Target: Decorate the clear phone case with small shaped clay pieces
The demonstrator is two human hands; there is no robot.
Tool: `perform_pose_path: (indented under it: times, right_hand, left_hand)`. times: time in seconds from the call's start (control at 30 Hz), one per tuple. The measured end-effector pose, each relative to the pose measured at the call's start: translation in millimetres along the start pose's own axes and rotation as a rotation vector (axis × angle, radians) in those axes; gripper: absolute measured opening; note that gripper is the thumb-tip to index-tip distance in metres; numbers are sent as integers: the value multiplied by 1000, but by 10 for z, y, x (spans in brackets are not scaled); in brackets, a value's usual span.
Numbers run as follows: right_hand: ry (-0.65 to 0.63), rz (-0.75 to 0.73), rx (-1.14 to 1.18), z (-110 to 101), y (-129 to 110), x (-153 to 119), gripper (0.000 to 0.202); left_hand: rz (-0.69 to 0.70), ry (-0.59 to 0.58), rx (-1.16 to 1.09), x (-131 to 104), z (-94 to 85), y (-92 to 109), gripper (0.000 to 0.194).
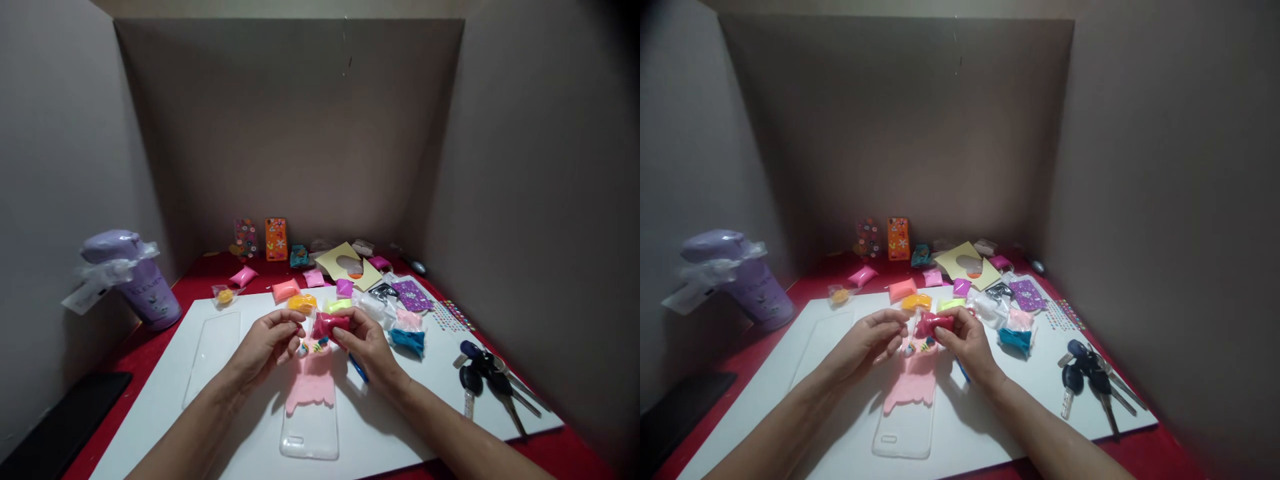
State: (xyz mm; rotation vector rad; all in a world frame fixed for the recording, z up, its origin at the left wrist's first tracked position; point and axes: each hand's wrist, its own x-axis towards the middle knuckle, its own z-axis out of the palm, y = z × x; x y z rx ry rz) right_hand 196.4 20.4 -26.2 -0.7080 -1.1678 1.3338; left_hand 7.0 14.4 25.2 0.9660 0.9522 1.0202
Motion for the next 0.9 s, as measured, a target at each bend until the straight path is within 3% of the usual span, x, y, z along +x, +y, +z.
perform_pose_path:
  times: [0.1,0.43,0.9]
  right_hand:
    - [-14,11,24,1,-9,-2,25]
    - [-35,57,154,-10,-33,14,26]
    - [-48,85,184,13,-42,13,27]
  left_hand:
    - [19,-11,10,8,-3,8,9]
    - [30,-62,-22,-9,-14,19,18]
    - [-54,4,58,-77,31,31,20]
